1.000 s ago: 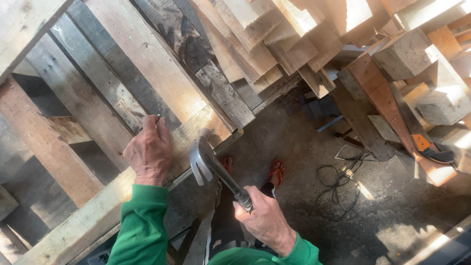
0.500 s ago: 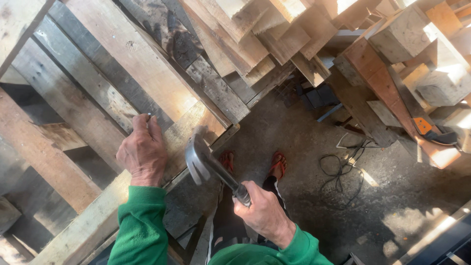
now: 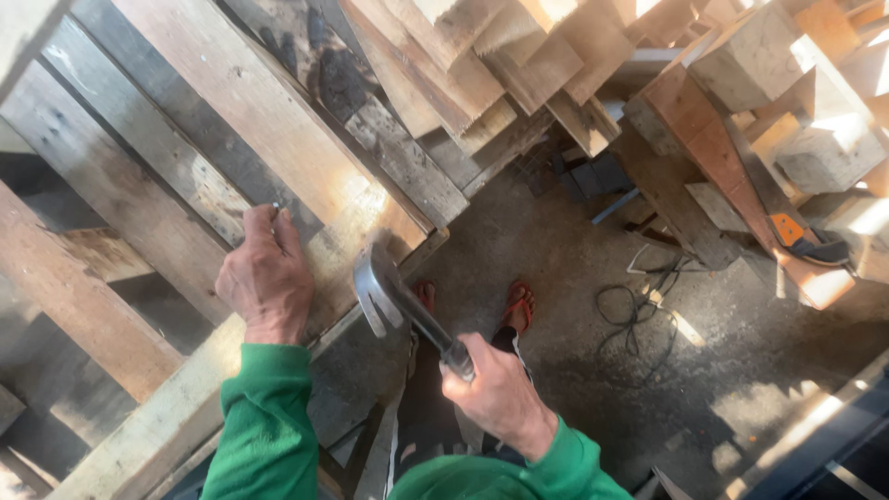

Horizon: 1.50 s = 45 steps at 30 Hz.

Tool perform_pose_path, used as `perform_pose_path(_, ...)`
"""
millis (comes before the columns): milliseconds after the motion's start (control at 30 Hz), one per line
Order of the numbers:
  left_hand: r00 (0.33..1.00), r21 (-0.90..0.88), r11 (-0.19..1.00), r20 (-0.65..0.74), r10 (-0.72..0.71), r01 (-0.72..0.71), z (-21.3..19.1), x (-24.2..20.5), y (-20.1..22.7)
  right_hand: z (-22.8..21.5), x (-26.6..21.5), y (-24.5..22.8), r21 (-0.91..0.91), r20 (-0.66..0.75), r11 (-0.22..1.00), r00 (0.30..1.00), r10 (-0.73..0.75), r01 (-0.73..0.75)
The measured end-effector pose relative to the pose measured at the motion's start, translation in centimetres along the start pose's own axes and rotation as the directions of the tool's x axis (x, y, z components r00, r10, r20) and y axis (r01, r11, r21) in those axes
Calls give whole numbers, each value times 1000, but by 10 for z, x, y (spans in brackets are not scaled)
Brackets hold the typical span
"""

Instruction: The person assembles a wooden pallet by hammering nails into wooden planks. They repeatedly pick up nails from a container, position them on the planks, and hammer them in. The person also places additional wooden planks onto the pallet structure.

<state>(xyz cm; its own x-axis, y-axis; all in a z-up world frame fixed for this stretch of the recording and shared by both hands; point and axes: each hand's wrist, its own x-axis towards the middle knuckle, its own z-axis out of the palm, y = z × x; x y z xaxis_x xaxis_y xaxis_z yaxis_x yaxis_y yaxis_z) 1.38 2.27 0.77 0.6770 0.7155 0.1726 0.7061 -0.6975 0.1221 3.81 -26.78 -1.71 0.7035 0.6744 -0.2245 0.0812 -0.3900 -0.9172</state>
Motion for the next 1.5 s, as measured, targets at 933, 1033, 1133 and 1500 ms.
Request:
perform_pose_path(933,517,-307,520,98,850,-797,37,47,56,117,-63,-53,974,180,-194,917,355,-115)
perform_pose_path(1033,474,-363,469,80,877,-805,32,47,58,138,-64,-74,942,219,-323,895,388,-90)
perform_pose_path(1133,496,-248,579,326,805,-777,27,53,70,144,-50,-85,928,226,-362,900,372,-84)
perform_pose_path(1500,472,-360,498,163,866,-789,24,54,68,157,-33,-93,915,194,-401,911,363,-36)
